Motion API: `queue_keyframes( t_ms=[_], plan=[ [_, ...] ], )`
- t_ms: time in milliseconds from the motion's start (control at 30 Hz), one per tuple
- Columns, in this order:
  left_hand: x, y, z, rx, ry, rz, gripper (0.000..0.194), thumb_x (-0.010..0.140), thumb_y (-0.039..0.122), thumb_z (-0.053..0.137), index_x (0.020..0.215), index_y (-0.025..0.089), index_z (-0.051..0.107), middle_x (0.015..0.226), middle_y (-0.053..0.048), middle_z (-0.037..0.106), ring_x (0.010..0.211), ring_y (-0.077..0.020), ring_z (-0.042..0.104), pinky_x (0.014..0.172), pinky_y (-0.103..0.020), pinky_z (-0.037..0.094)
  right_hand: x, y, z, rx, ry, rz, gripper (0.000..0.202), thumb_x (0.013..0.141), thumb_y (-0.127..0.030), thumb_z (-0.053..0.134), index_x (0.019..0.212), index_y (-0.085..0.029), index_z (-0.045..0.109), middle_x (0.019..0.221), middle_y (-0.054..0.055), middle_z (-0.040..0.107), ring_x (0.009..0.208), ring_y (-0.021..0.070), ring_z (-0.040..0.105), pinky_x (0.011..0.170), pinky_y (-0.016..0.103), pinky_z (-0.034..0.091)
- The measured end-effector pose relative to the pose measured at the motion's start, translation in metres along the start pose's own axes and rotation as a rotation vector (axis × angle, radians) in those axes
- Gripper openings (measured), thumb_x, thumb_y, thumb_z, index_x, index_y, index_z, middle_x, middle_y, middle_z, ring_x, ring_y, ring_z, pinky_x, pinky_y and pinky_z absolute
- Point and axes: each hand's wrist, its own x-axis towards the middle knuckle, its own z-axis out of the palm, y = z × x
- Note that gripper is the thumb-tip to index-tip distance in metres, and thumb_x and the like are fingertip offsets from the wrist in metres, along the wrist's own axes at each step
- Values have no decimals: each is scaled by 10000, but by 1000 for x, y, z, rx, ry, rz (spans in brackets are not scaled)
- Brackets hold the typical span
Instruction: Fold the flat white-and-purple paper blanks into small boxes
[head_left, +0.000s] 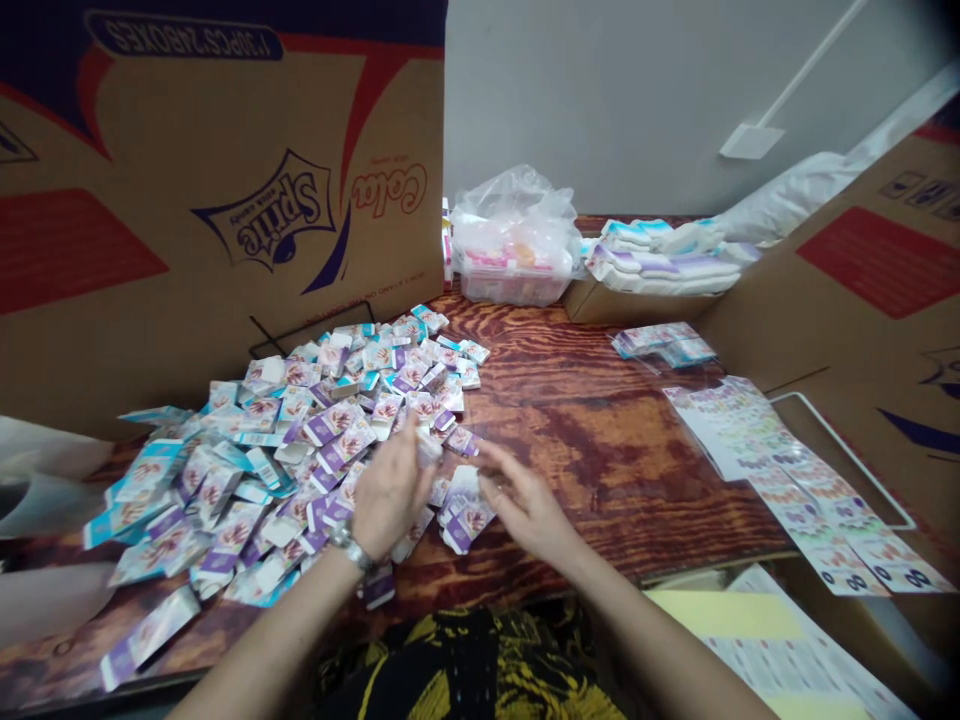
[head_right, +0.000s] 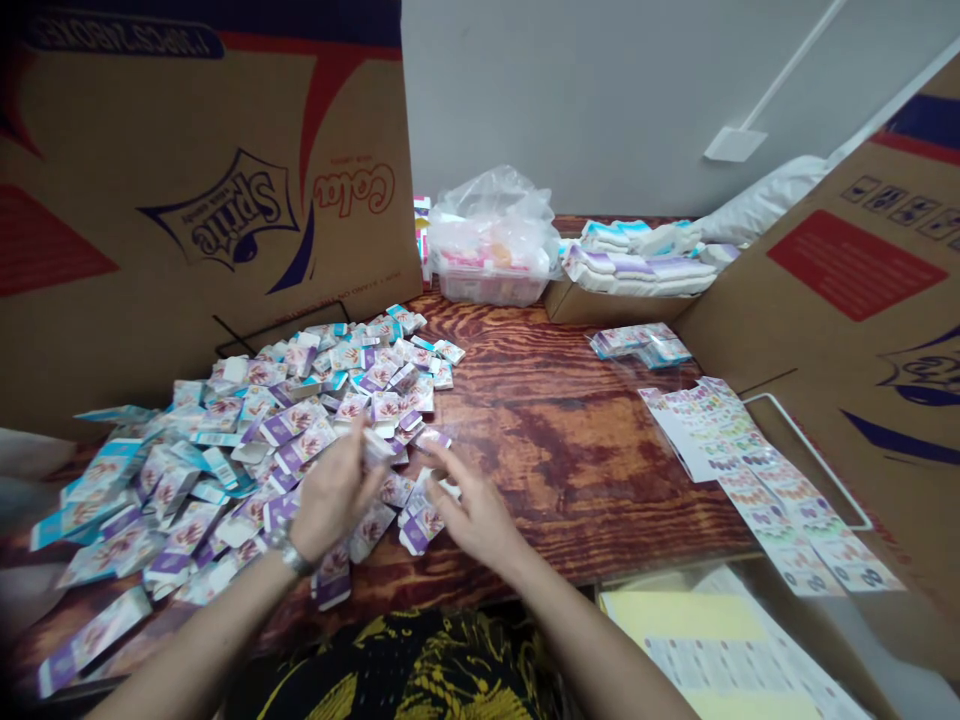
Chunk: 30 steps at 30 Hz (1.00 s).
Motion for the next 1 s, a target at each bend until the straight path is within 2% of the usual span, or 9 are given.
queue_keyframes(
  t_ms=[67, 100, 167, 233, 333, 433, 600, 867, 1000],
  plan=[
    [18, -20, -20, 147, 173, -82, 754, 857, 338, 535, 1409, 25, 128, 1180, -245, 512, 1112, -367, 491, 817, -478, 481, 0, 17, -12, -34, 124, 93, 386, 902, -298, 446, 1277, -210, 462, 1098, 74, 622, 965, 177, 588, 828, 305, 466],
    [26, -28, -30, 199, 259, -100, 849, 826, 389, 577, 1410, 4, 97, 1321, -293, 369, 1236, -421, 352, 916, -555, 404, -1, 26, -16, -95, 146, 130, 336, 889, -309, 461, 1201, -199, 523, 1070, 74, 632, 925, 179, 594, 798, 301, 467],
    [34, -35, -41, 234, 340, -85, 917, 797, 414, 614, 1418, 16, 71, 1450, -293, 117, 1335, -441, 134, 1032, -606, 248, -4, 45, -19, -215, 71, 208, 248, 856, -327, 504, 1039, -193, 602, 956, 58, 664, 810, 176, 605, 716, 285, 459],
    [31, -29, -40, 192, 345, -18, 867, 802, 377, 619, 1428, 72, 103, 1482, -244, 50, 1359, -407, 90, 1076, -586, 198, -9, 61, -14, -268, -37, 277, 197, 817, -337, 552, 928, -191, 623, 839, 34, 675, 717, 165, 599, 649, 260, 433],
    [10, -8, -18, 73, 245, 72, 722, 824, 307, 594, 1412, 151, 207, 1485, -187, 139, 1361, -365, 149, 1081, -562, 237, -14, 77, -1, -280, -58, 360, 189, 793, -361, 570, 779, -178, 615, 659, 1, 633, 584, 137, 545, 547, 226, 364],
    [-14, 13, 7, -52, 67, 117, 621, 850, 286, 546, 1389, 167, 261, 1438, -163, 290, 1343, -329, 234, 1062, -525, 310, -15, 82, 5, -272, -41, 373, 250, 821, -381, 520, 691, -177, 584, 570, -24, 573, 512, 110, 475, 494, 208, 306],
    [-37, 29, 31, -123, -133, 190, 577, 874, 309, 491, 1375, 129, 270, 1355, -174, 418, 1284, -305, 348, 1008, -491, 385, -11, 77, 2, -198, 5, 321, 214, 828, -385, 515, 817, -187, 592, 672, -20, 619, 566, 113, 512, 532, 204, 349],
    [-44, 29, 43, -106, -219, 187, 516, 871, 307, 480, 1331, 112, 351, 1316, -189, 464, 1267, -320, 367, 984, -526, 381, -13, 82, 7, -173, -26, 383, 272, 810, -415, 537, 678, -177, 544, 542, -37, 523, 503, 100, 448, 489, 202, 303],
    [-42, 32, 37, -149, -219, 206, 678, 839, 446, 521, 1367, 100, 275, 1322, -205, 450, 1240, -320, 400, 990, -494, 384, -10, 75, 3, 83, -11, 367, 336, 810, -494, 521, 692, -181, 495, 570, -43, 492, 509, 91, 422, 484, 193, 331]
  ],
)
